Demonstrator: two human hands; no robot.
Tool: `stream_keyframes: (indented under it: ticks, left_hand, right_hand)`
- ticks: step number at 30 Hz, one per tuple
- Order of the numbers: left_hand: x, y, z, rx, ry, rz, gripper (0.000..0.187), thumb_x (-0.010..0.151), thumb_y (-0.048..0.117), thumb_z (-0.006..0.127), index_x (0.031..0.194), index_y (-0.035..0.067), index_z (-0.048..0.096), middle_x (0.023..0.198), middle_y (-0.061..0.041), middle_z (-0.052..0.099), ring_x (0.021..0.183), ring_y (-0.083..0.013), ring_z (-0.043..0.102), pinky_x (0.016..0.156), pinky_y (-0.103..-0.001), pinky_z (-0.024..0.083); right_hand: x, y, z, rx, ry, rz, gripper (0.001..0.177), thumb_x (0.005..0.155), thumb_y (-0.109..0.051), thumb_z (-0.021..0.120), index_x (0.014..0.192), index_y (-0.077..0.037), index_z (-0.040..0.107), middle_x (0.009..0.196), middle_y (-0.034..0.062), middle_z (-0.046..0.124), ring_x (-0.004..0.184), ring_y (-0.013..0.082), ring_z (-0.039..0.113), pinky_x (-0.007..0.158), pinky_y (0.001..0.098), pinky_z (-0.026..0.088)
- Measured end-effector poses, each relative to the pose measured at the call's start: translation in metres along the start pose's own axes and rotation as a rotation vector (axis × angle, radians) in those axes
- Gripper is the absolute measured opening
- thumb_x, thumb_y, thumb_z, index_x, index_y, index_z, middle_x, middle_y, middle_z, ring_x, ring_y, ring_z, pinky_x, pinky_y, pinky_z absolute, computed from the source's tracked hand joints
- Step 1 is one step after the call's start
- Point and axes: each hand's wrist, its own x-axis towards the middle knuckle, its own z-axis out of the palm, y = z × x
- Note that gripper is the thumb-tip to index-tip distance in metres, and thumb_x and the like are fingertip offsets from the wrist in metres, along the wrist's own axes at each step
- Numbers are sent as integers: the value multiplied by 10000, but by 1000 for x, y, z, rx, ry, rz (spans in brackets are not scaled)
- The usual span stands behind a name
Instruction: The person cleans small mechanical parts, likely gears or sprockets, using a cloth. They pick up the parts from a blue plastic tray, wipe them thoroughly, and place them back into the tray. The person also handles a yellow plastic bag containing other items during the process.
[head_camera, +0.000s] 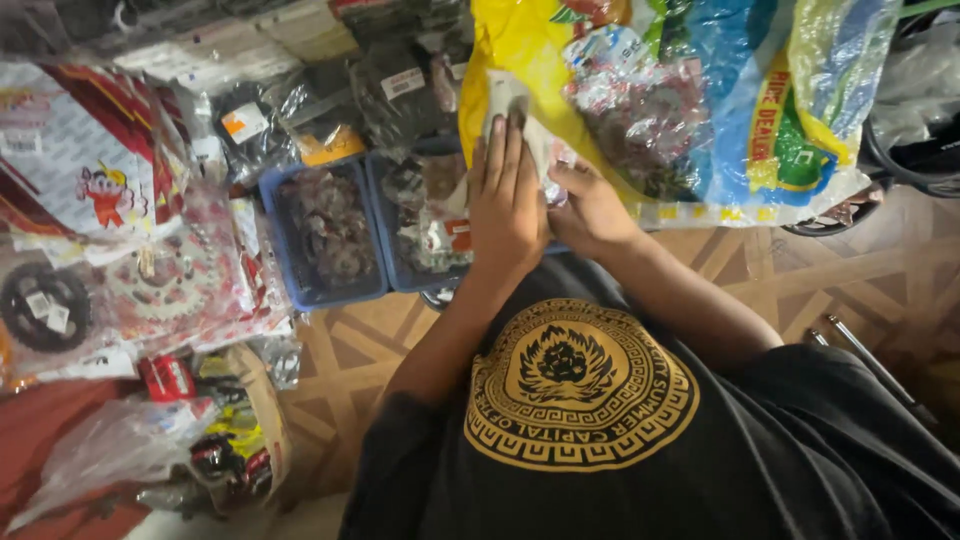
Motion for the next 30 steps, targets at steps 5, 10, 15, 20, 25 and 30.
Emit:
stream_keyframes:
  ticks: [5, 10, 15, 20, 25, 30]
  left_hand:
    - [-29, -4, 8, -272, -103, 124, 439, 875, 88, 536, 1227, -164, 604, 1270, -353, 628, 1302, -493, 561, 1208, -593, 363]
    - [-46, -16, -2, -251, -165, 27, 501, 940, 163, 517, 1346, -129, 551, 1507, -311, 478, 1453, -470, 409, 1241, -583, 287]
    - [-4, 3, -27, -181, 34, -31, 416, 997, 151, 525, 1264, -164, 574, 1368, -351, 555, 1321, -533, 517, 1175, -616, 405]
    - [-32, 15, -16, -215, -133, 136, 428, 988, 120, 457, 1312, -127, 587, 1401, -319, 573, 1396, -448, 499, 1228, -579, 350]
    - [-38, -13, -13, -133, -167, 189, 462, 979, 180, 475, 1321, -110, 586, 1445, -274, 553, 1412, -412, 484, 1221, -547, 359]
    - [-35, -4, -7, -194, -113, 174, 403, 1005, 139, 512, 1269, -150, 609, 1366, -309, 595, 1361, -451, 524, 1186, -540, 386]
  right_hand:
    - [12, 13, -65, -1050, -382, -625, 368, 960, -166, 664, 1144, 150, 627, 1080, 379, 586, 997, 564, 601, 816, 558, 477]
    - [-1, 13, -59, -1066, -292, -536, 385, 995, -91, 624, 1345, 49, 543, 1143, 250, 582, 986, 385, 580, 840, 432, 504]
    - [-1, 34, -59, -1113, -264, -596, 403, 954, -79, 688, 1334, 48, 638, 1162, 340, 627, 1053, 501, 654, 808, 524, 550]
    - [2, 9, -58, -1197, -344, -891, 372, 884, -371, 843, 959, -30, 717, 1123, 179, 711, 1059, 450, 661, 926, 481, 513]
    - [-23, 18, -48, -476, -274, -289, 368, 1041, -160, 591, 1308, 84, 530, 1223, 248, 589, 1163, 349, 563, 1039, 472, 466]
    - [-23, 30, -65, -1139, -135, -494, 478, 971, -252, 777, 1326, 5, 585, 1177, 277, 644, 1157, 399, 637, 966, 506, 512]
